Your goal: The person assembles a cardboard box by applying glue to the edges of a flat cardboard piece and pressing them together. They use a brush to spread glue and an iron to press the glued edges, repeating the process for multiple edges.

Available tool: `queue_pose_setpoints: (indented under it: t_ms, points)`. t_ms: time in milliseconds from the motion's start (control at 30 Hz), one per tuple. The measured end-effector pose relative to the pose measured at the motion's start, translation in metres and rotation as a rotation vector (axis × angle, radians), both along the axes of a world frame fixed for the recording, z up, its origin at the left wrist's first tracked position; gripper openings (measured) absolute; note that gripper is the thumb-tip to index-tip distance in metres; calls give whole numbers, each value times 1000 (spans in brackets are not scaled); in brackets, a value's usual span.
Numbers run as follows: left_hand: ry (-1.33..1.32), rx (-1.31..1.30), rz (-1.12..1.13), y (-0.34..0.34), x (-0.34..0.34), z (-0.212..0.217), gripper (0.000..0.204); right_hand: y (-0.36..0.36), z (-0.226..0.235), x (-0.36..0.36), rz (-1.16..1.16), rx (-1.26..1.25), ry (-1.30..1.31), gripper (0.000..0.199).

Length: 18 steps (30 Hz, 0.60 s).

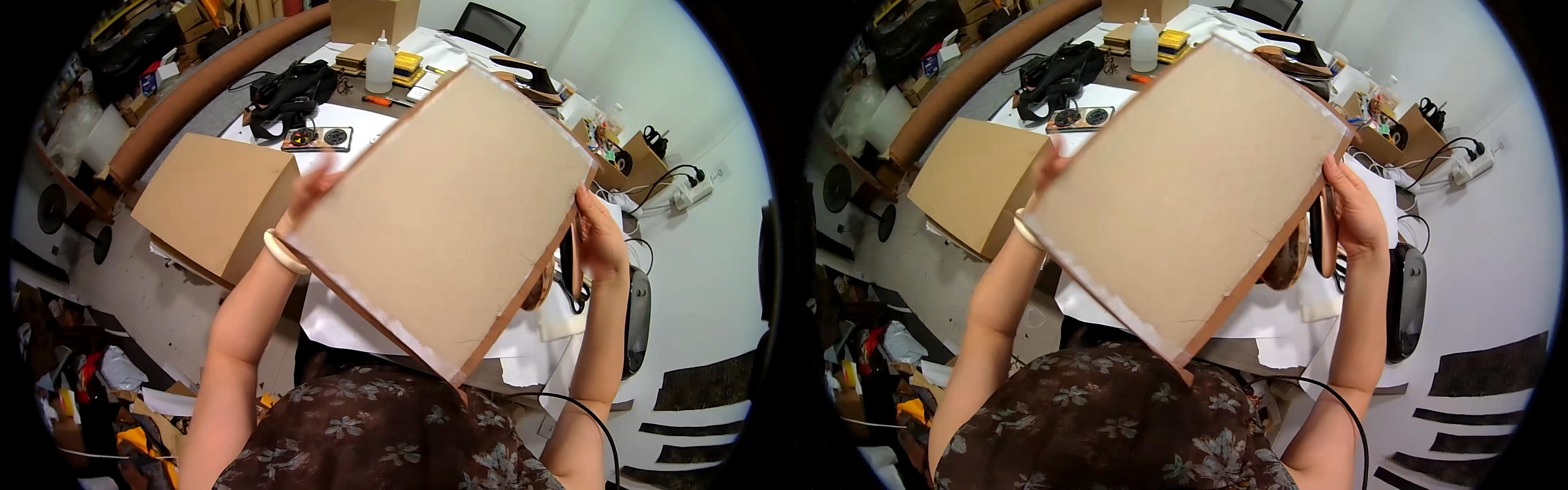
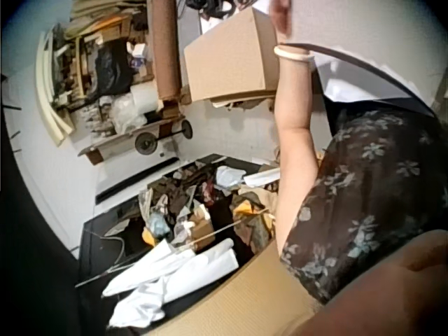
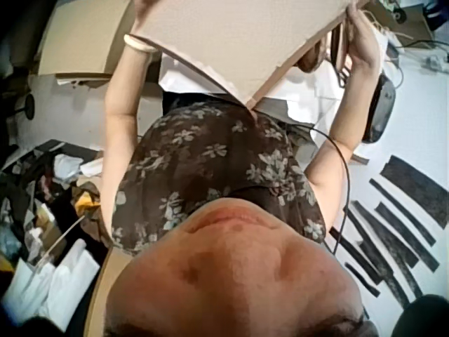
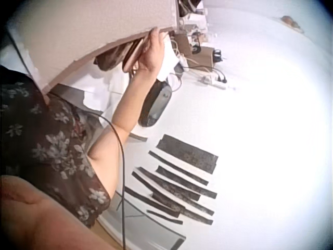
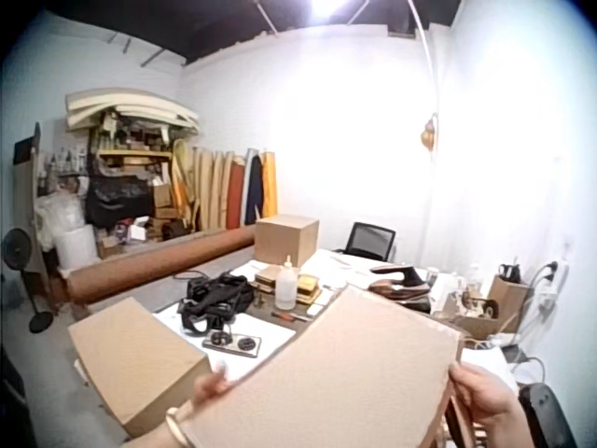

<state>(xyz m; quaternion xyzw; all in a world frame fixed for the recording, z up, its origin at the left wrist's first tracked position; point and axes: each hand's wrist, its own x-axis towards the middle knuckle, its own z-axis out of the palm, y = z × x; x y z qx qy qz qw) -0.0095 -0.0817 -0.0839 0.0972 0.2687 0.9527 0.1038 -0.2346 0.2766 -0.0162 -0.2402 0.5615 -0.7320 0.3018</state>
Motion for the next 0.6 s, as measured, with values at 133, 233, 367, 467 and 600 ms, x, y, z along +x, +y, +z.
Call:
queue_pose_setpoints:
  t_ms: [133,233,367,467,600]
  points:
    - [94,226,220,58,18,47,69,-33,-11,34,-41,-177,-224,44]
    - [125,-71,658,107,22,24,65,-51,-28,44,-160,-306,-287,46]
    - [187,-431,964,150,24,4,58,-81,-25,84,-337,-370,-296,44]
    - [290,-513,1040,149,20,15,54,-88,-24,92,-355,-367,-207,37]
    - [400,-246,1009,133,6,41,49,-93,-34,119,-345,-231,-71,26]
